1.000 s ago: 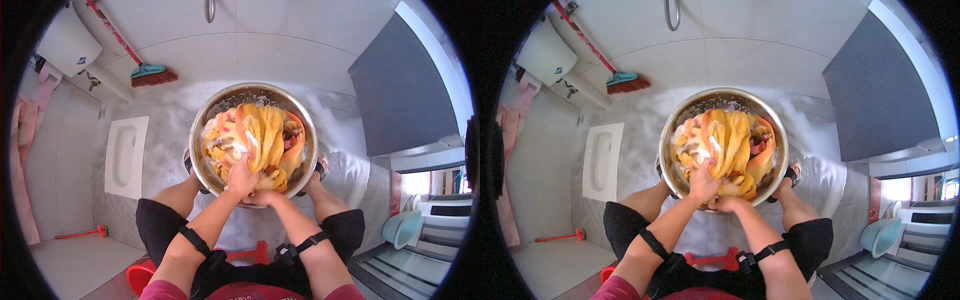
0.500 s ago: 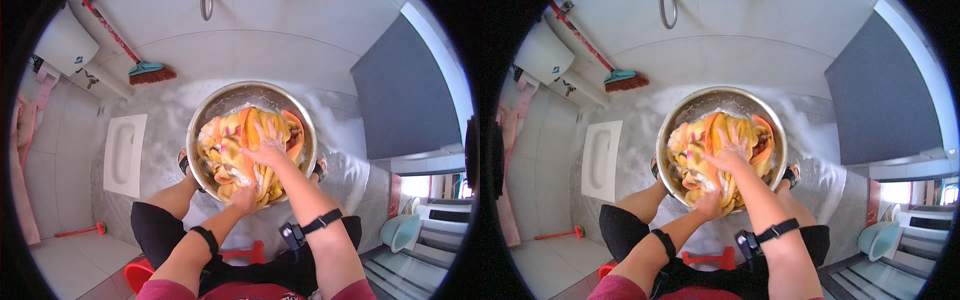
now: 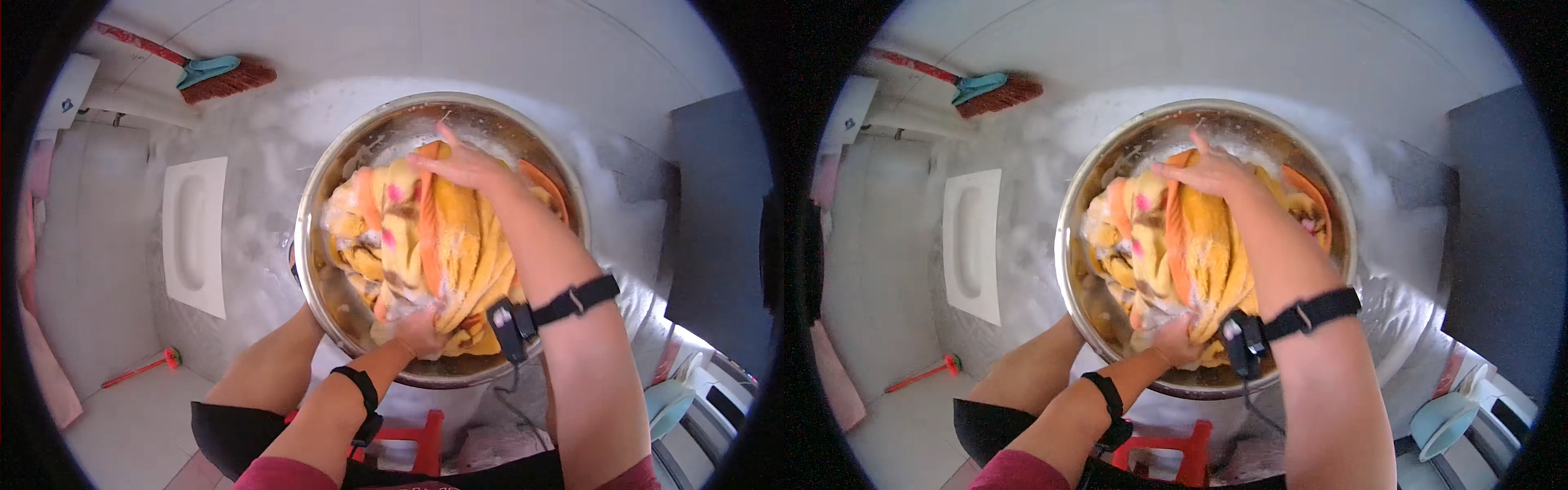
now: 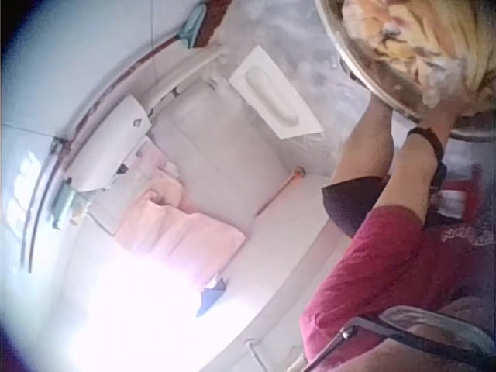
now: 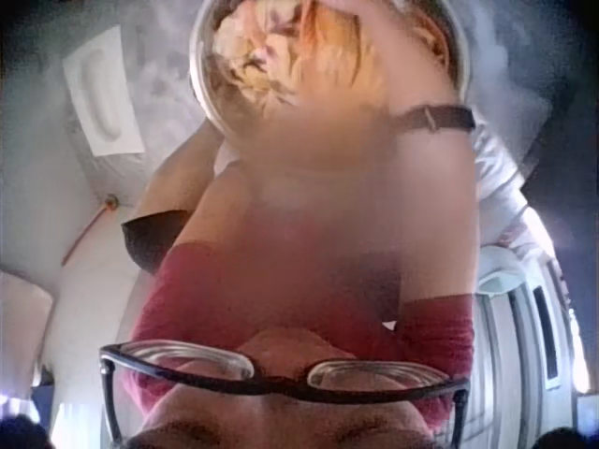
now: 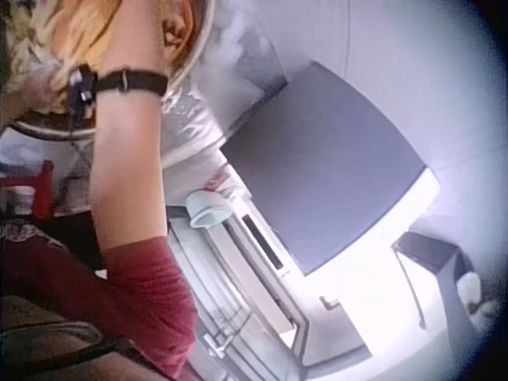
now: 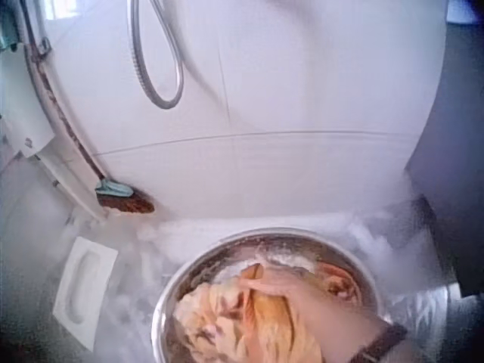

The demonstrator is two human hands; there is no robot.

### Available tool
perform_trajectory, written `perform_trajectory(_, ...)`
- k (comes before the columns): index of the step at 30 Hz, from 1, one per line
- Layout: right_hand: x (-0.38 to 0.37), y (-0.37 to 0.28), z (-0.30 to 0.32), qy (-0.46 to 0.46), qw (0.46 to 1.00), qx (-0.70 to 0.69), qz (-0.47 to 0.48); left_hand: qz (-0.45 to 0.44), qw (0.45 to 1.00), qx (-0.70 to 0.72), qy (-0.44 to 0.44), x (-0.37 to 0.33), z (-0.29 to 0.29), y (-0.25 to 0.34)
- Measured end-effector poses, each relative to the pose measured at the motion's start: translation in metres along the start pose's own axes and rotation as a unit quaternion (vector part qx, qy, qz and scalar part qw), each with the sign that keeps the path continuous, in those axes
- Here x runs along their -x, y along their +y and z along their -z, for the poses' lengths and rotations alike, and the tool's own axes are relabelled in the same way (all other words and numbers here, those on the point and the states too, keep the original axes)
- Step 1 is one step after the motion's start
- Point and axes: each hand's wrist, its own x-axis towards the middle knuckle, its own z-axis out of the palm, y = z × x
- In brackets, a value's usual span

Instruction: Hand washing clothes in a large metal basin with soapy water.

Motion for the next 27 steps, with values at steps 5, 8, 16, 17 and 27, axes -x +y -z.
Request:
perform_trajectory(5,-0.007,-0.013,0.014,-0.110,0.993,0.030,-0.024,0.001,0.999,-0.018,-0.047,0.001,-0.004,-0.008)
perform_trajectory(8,0.050,-0.019,0.008,0.053,0.996,0.038,-0.065,-0.007,0.996,-0.059,-0.065,-0.001,0.004,0.007)
perform_trajectory(16,0.256,-0.050,-0.062,0.156,0.987,0.004,0.043,-0.067,0.974,-0.206,-0.071,0.016,0.021,0.000)
perform_trajectory(17,0.274,-0.057,-0.074,0.161,0.985,-0.005,0.057,-0.201,0.976,-0.074,-0.030,0.020,0.028,-0.027)
perform_trajectory(27,0.344,-0.025,-0.147,0.151,0.984,-0.098,0.015,-0.099,0.978,-0.088,0.161,0.099,0.142,0.125)
